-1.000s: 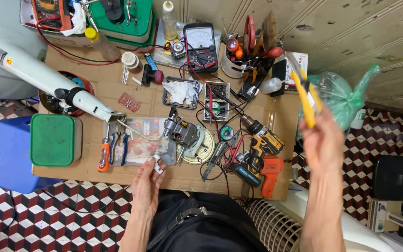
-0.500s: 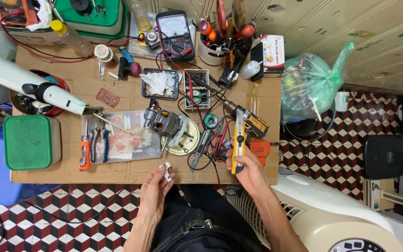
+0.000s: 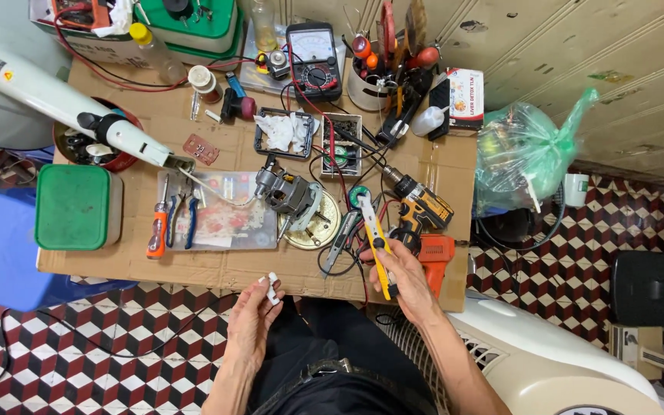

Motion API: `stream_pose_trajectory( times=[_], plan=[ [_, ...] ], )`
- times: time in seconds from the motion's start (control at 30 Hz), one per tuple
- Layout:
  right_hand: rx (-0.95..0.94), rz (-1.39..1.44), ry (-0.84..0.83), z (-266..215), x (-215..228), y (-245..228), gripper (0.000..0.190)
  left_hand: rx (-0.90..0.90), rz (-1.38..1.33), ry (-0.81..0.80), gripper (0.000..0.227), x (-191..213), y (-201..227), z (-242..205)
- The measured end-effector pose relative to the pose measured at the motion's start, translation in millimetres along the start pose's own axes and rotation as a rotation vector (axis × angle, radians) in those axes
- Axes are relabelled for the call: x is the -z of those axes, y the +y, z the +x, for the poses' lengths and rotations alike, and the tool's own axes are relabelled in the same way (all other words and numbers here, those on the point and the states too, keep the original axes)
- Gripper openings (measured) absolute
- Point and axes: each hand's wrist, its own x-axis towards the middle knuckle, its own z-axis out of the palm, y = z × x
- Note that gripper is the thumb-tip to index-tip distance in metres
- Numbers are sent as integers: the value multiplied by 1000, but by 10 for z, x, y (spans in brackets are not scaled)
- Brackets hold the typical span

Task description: The person wipes small white plastic components with a tissue, files a metal part with a small file, and fits the plastic pieces together by hand. They then use a combination wrench on a fitting and continue pressing the parts together over the workbench.

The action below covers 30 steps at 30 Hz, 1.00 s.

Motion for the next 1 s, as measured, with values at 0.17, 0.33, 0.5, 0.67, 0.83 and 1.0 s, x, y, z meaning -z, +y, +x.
stream_pose_trajectory(
  times=[0.17, 0.33, 0.5, 0.67, 0.83, 1.0],
  plan=[
    [-73, 12, 97, 395, 187, 386, 39, 3, 1, 11, 27, 42, -55, -63],
    [-149, -253, 293, 796, 365, 351, 38, 22, -13, 61, 28, 71, -81, -163],
    [227, -1020, 324, 1102, 634, 266, 36, 14, -29, 87, 28, 191, -138, -173],
    [780, -1461, 417, 1004, 436, 327, 36, -1, -75, 116, 28, 199, -100, -193],
    [781, -1434, -90, 1243, 128, 580, 24, -32, -109, 114, 27, 188, -68, -232],
    [816, -1883, -314, 1541, -6, 501, 23, -89, -176, 81, 29, 155, 10, -249]
  ],
)
